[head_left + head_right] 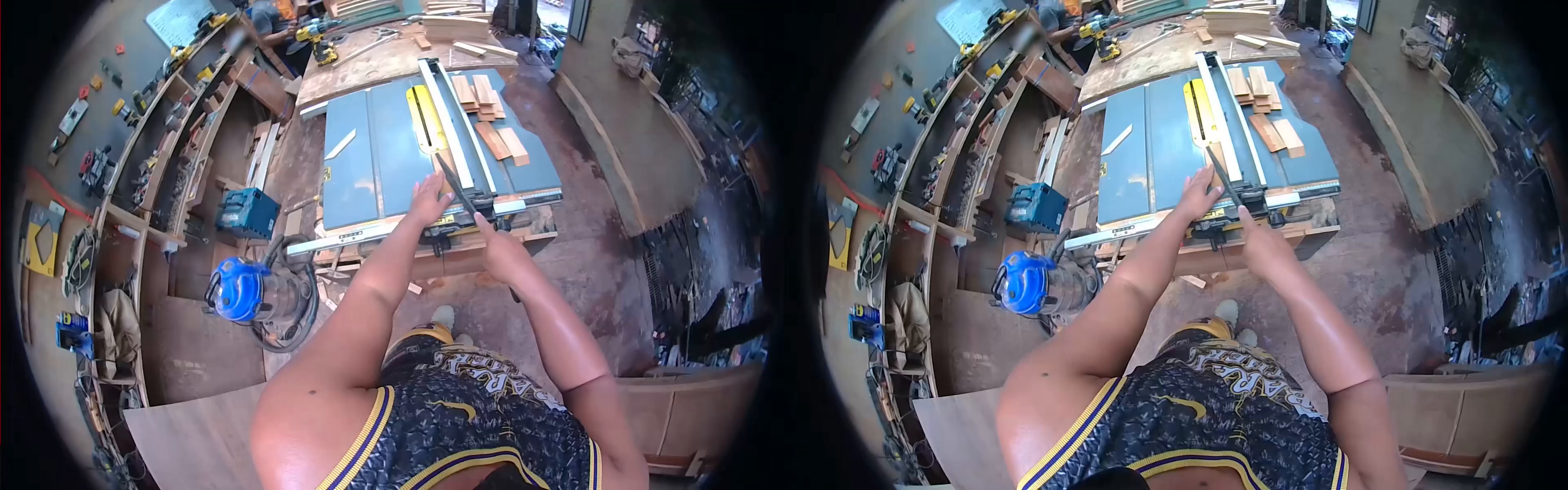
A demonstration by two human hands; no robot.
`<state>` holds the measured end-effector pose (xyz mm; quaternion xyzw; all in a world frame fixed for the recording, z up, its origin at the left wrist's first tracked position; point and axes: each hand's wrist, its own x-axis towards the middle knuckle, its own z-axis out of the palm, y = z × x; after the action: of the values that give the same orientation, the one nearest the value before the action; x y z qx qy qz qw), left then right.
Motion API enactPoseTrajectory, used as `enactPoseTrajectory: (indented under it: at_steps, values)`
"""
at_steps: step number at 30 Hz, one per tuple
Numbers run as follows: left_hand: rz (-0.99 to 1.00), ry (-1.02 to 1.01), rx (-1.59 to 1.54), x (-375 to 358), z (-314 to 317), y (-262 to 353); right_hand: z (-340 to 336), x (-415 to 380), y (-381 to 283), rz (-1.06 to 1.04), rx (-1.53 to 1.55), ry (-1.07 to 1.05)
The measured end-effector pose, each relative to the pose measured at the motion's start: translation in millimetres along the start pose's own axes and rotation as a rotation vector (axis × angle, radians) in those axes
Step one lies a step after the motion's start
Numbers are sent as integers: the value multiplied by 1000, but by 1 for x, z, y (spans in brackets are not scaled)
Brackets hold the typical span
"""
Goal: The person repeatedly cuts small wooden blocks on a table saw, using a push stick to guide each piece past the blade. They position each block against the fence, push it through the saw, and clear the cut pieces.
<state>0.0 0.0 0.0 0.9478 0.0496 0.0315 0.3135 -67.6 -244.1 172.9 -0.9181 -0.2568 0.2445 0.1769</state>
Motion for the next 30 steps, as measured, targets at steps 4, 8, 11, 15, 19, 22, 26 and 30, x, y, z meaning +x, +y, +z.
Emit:
enactPoseTrajectory:
  at_steps: [4, 8, 11, 15, 19, 22, 26, 30]
  values:
    - [-27, 12, 84, -20, 17, 16, -13, -21, 0, -11, -109, -45]
    - [-16, 49, 144, -12, 12, 15, -36, -18, -16, -13, -235, -102]
    - [-22, 56, 153, -10, 16, 12, -40, -16, -19, -24, -290, -127]
    - [-3, 40, 174, -13, 15, 8, -47, -16, -16, -56, -323, -183]
    - [-38, -3, 190, -14, 10, 14, -49, -13, -10, -61, -274, -208]
    - [-38, -12, 192, -14, 9, 14, -48, -12, -6, -79, -275, -217]
    - [-51, -40, 170, -10, 6, 14, -48, -12, -3, -90, -256, -200]
    - [-68, -54, 146, -8, 7, 15, -48, -13, -6, -84, -299, -223]
